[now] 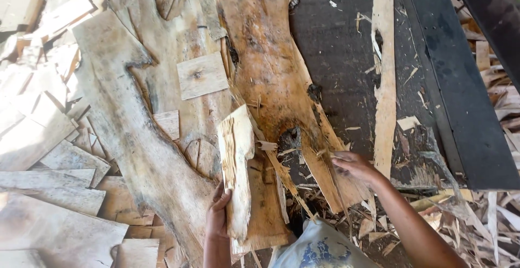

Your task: The person uses a rope to pull a piece of wood through a stationary blade to split it into thinner planks. They then pick up the split pieces and stack them on a pile of other processed wood pieces.

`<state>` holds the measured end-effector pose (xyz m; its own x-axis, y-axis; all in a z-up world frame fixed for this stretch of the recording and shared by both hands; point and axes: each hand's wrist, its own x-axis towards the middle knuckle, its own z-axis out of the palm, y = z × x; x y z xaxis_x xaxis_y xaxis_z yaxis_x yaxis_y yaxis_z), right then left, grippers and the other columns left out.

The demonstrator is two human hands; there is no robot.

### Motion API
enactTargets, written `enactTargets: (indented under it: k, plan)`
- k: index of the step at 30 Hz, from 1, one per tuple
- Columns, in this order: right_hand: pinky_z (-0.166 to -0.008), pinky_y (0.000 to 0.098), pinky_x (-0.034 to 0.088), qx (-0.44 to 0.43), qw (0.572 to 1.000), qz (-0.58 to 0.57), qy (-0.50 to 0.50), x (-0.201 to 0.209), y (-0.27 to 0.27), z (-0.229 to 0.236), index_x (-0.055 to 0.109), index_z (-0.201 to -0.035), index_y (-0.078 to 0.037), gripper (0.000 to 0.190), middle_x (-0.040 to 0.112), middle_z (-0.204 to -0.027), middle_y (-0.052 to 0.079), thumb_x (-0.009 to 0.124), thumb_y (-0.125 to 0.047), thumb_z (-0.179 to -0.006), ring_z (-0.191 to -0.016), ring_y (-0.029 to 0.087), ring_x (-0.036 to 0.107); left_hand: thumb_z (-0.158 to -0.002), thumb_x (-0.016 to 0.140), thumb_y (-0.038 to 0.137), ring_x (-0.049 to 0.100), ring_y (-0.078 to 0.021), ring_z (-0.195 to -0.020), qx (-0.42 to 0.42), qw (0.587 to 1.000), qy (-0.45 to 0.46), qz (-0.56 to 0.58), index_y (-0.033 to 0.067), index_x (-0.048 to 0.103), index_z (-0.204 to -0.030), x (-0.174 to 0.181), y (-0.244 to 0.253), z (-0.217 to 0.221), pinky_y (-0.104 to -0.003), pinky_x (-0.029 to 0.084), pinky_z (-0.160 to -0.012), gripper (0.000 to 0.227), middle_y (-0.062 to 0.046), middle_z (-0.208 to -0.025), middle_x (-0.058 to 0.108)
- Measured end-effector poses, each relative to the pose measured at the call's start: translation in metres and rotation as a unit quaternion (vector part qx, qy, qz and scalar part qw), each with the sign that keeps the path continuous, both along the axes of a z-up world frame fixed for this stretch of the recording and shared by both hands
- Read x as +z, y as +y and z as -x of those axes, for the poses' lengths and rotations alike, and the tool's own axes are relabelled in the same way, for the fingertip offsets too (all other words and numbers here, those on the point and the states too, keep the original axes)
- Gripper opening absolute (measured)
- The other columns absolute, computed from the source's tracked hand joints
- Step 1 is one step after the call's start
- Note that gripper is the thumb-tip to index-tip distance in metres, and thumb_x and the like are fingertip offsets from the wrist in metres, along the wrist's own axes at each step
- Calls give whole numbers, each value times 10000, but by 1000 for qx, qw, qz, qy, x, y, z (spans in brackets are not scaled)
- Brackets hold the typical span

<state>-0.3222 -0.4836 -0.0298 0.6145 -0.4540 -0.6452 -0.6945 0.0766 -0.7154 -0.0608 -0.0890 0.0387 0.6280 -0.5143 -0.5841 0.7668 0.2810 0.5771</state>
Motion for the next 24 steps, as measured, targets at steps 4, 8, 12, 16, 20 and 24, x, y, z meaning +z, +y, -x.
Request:
enactTargets:
  k: [4, 8, 12, 16, 20, 24]
  plan:
    - [-691, 303, 650, -55, 998, -9, 2, 17, 17, -32, 504, -1455, -93, 668, 685, -1322, 139, 703, -394, -892, -792, 159, 750, -867, 538, -63, 744, -232, -1130, 29, 999, 14, 30, 29, 372, -1546, -7, 15, 7, -332, 643, -888, 704, -154, -1396, 620]
    - [-561, 293, 543, 21, 976, 153, 154, 28, 25, -50, 497, -1499, -113, 638, 611, -1411, 130, 715, -351, -948, -666, 186, 614, -938, 544, -27, 698, -297, -1096, 23, 997, 34, 70, 3, 367, -1566, -27, 29, 14, -364, 614, -858, 653, -311, -1421, 577]
    - [-657, 370, 571, -144, 979, -136, -37, -27, 1, -38, 616, -1420, 100, 663, 637, -1242, 361, 775, -316, -928, -735, 230, 648, -941, 552, 21, 704, -273, -1092, 46, 995, 61, 60, -4, 364, -1575, -44, 36, 21, -348, 627, -843, 663, -268, -1437, 584]
    - [-1047, 442, 456, -140, 983, -104, -64, -1, -18, -42, 569, -1451, 98, 722, 591, -1326, 350, 813, -316, -913, -1081, 262, 635, -902, 551, -46, 719, -284, -1158, 27, 999, -37, -13, 18, 350, -1587, -34, 37, 17, -325, 642, -884, 716, -215, -1475, 572]
    - [-1215, 480, 222, -136, 990, -36, -23, 56, -6, -73, 273, -1559, -35, 909, 336, -1548, 193, 834, -235, -872, -1456, 273, 313, -997, 544, 85, 648, -197, -814, -107, 938, -148, -296, 174, 394, -1552, -57, 37, 15, -304, 584, -611, 582, -248, -1269, 679]
    - [-1128, 436, 489, -52, 989, 140, 2, 180, 46, -107, 444, -1518, -42, 760, 580, -1483, 193, 702, -249, -834, -1348, 316, 610, -1030, 517, 159, 549, -118, -593, -67, 924, -163, -340, 107, 471, -1467, -77, 53, 0, -245, 493, -463, 443, -236, -1114, 737]
